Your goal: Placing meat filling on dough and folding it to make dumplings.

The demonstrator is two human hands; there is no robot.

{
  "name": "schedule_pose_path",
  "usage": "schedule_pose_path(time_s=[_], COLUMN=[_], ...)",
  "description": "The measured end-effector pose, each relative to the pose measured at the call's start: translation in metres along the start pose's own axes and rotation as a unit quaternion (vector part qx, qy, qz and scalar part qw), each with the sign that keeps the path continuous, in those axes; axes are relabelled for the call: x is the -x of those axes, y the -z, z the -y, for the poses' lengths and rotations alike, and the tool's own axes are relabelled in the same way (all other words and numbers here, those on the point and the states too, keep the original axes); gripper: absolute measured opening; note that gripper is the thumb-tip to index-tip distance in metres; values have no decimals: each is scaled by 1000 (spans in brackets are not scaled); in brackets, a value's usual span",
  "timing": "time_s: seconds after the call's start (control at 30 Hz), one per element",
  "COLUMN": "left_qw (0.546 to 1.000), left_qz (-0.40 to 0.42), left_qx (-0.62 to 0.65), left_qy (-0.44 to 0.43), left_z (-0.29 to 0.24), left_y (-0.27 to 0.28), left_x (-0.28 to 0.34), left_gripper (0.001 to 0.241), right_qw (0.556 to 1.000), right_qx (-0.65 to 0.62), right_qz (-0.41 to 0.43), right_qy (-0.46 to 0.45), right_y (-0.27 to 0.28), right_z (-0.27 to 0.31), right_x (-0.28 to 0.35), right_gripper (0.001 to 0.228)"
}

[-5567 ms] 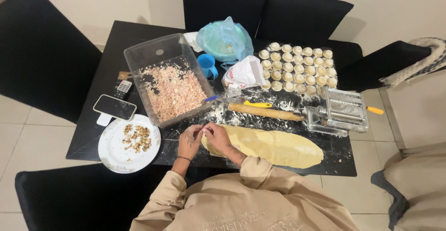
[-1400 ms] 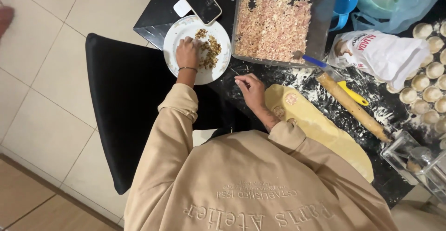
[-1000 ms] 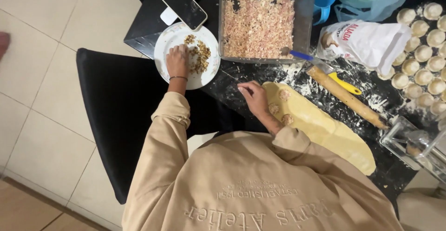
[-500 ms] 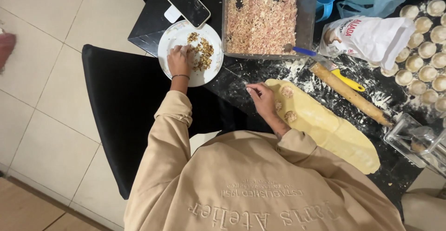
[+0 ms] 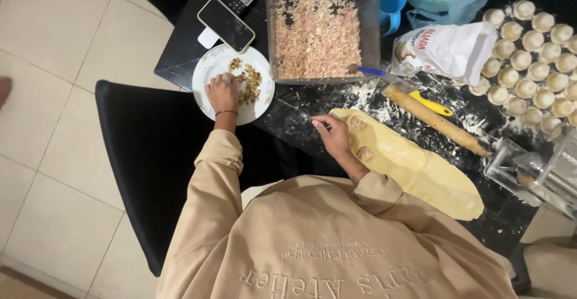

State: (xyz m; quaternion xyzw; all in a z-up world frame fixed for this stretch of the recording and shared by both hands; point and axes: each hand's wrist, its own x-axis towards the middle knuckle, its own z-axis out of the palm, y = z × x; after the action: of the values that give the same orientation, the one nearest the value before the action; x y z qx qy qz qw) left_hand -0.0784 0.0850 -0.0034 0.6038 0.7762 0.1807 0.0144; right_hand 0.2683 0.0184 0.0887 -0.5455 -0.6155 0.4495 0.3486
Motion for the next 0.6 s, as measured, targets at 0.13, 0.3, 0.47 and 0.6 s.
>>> schedule_pose_path(time_s=[0.13, 0.3, 0.47, 0.6], left_qw=[996, 982, 971, 955], left_qz=[-28, -65, -75, -16], left_qx=[81, 175, 227, 275], left_qy=[12, 3, 21, 112], left_z=[-12, -22, -36, -45], left_y=[15, 21, 40, 49], left_x=[3, 5, 11, 15], left_gripper=[13, 9, 7, 14], right_qw=[1000, 994, 993, 994], right_qx=[6, -70, -84, -84], right_qz=[-8, 4, 11, 20], right_qy=[-13, -81, -80, -71], right_y=[3, -1, -6, -5], right_z=[-3, -12, -17, -11], right_x=[1, 1, 4, 4], right_gripper=[13, 16, 17, 16])
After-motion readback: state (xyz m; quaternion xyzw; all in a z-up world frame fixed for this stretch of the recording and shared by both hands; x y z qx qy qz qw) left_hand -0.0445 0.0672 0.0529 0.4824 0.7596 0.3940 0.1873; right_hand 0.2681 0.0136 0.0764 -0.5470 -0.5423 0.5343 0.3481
